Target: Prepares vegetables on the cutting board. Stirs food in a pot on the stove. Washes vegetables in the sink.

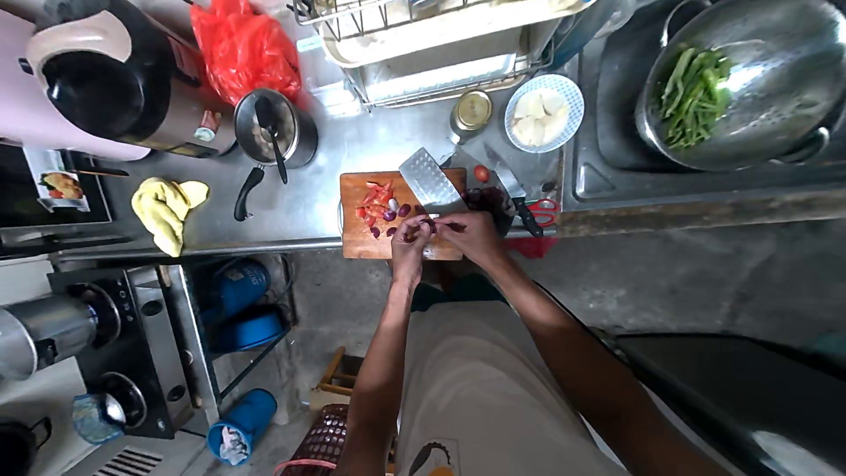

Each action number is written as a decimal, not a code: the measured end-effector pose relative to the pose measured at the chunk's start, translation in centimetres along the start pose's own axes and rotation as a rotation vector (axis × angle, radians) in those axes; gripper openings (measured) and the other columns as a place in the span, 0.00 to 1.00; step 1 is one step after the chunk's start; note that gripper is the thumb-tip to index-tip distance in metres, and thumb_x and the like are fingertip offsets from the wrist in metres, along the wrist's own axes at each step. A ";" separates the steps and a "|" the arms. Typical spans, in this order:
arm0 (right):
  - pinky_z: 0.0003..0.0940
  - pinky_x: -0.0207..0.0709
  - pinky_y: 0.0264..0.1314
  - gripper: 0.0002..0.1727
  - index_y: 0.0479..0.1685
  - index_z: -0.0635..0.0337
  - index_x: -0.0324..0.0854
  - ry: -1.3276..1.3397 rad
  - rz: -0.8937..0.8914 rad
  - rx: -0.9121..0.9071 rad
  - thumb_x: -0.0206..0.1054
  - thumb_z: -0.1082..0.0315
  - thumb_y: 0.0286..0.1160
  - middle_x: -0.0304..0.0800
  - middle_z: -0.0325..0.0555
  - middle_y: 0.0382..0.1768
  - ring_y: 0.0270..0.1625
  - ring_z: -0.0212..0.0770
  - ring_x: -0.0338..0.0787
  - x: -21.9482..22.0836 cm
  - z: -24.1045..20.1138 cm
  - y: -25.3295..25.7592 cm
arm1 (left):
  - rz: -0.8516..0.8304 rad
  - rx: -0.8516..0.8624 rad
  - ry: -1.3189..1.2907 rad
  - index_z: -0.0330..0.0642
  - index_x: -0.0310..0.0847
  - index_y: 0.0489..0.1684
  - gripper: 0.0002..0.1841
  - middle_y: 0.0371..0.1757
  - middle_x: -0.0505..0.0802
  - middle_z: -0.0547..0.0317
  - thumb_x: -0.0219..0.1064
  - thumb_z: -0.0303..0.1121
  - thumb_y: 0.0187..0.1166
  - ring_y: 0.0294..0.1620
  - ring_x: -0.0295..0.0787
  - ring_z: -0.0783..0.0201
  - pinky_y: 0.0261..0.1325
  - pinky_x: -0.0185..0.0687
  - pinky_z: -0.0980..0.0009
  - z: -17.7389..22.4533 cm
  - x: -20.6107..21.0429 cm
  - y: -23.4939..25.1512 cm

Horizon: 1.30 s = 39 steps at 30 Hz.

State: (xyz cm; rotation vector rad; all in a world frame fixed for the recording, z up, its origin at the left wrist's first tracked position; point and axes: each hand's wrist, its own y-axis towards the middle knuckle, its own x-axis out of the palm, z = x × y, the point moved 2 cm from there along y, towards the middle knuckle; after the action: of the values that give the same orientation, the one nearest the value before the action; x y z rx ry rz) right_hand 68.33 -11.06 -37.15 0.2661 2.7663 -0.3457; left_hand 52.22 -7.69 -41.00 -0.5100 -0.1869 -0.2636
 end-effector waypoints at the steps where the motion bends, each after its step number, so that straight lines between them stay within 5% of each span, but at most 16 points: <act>1: 0.38 0.91 0.55 0.07 0.47 0.55 0.94 -0.004 0.005 0.000 0.74 0.67 0.77 0.96 0.42 0.48 0.48 0.35 0.95 0.0 0.1 0.0 | -0.002 -0.005 -0.002 0.45 0.84 0.65 0.16 0.61 0.90 0.53 0.71 0.28 0.80 0.54 0.91 0.59 0.61 0.89 0.58 0.0 0.0 -0.1; 18: 0.38 0.91 0.47 0.06 0.46 0.54 0.94 -0.007 -0.017 0.029 0.76 0.68 0.75 0.96 0.42 0.42 0.40 0.35 0.94 -0.2 0.1 0.3 | 0.004 -0.025 -0.008 0.46 0.84 0.65 0.16 0.58 0.90 0.55 0.73 0.29 0.79 0.51 0.90 0.62 0.58 0.89 0.62 0.0 0.2 0.0; 25: 0.38 0.93 0.52 0.09 0.51 0.54 0.94 0.022 -0.059 0.047 0.77 0.66 0.74 0.97 0.41 0.46 0.45 0.34 0.96 -0.5 -0.5 0.2 | 0.025 -0.044 -0.007 0.44 0.84 0.63 0.15 0.54 0.91 0.56 0.72 0.30 0.79 0.47 0.90 0.64 0.55 0.89 0.64 0.0 0.3 0.2; 39: 0.42 0.90 0.49 0.06 0.43 0.57 0.94 -0.147 0.003 0.029 0.77 0.67 0.74 0.96 0.45 0.38 0.40 0.39 0.94 0.4 0.3 0.3 | 0.056 -0.046 0.108 0.46 0.86 0.59 0.14 0.54 0.92 0.56 0.75 0.33 0.78 0.49 0.90 0.61 0.55 0.89 0.61 -0.4 0.7 0.0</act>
State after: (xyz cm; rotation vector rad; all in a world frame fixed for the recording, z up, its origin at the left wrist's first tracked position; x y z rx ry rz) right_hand 68.07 -10.79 -37.60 0.2418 2.6183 -0.3885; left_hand 52.92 -8.08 -41.18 -0.5441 -0.0616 -0.2408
